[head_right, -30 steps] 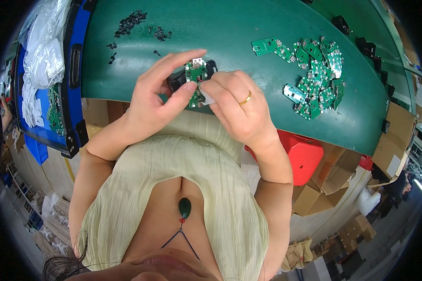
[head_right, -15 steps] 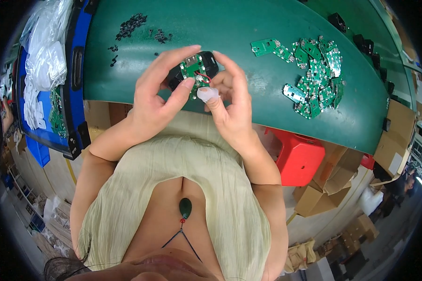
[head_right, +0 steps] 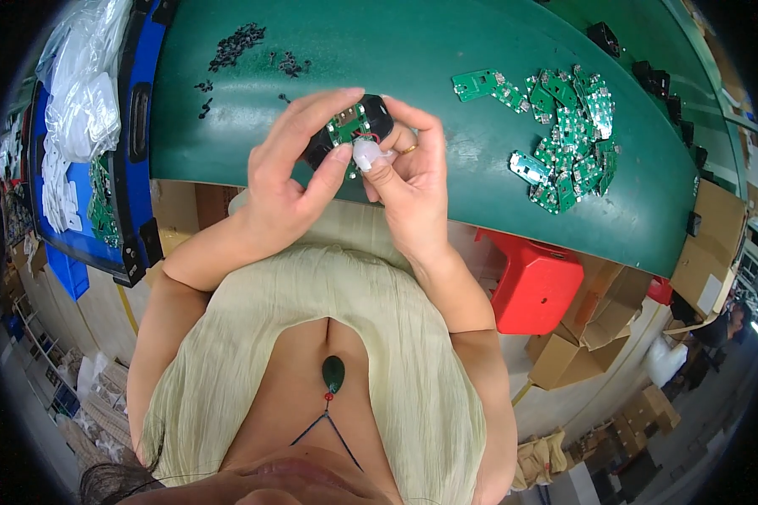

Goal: The person assembles circuit boards into plastic housings by hand.

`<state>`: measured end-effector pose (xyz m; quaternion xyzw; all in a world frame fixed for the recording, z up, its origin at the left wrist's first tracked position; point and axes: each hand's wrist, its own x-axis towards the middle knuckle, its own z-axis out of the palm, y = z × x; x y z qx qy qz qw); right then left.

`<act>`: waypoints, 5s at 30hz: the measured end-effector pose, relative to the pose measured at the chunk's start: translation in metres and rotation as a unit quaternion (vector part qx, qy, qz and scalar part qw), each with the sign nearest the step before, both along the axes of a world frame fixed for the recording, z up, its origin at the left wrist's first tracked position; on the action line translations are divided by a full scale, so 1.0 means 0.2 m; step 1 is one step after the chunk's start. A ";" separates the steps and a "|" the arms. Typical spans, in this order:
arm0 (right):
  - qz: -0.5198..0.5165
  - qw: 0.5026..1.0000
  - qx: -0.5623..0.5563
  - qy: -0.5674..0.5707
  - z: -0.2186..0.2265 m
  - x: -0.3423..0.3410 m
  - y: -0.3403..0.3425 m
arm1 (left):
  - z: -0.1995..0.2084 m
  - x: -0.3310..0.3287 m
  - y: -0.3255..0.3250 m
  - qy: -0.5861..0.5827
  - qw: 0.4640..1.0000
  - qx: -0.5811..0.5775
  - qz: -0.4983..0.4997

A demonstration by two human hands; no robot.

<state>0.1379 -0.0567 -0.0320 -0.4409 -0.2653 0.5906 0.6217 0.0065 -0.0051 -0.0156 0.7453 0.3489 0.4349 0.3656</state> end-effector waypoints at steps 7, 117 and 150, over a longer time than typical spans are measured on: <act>-0.014 1.000 -0.012 0.008 0.01 0.00 -0.02 | 0.01 0.00 -0.01 -0.008 0.999 -0.029 -0.009; 0.023 0.919 0.149 -0.363 0.13 0.12 -0.05 | 0.07 -0.02 -0.07 0.097 0.984 0.148 -0.036; -0.011 0.843 0.238 -0.482 0.07 0.02 -0.02 | -0.02 -0.07 0.05 -0.215 0.804 -0.548 -0.086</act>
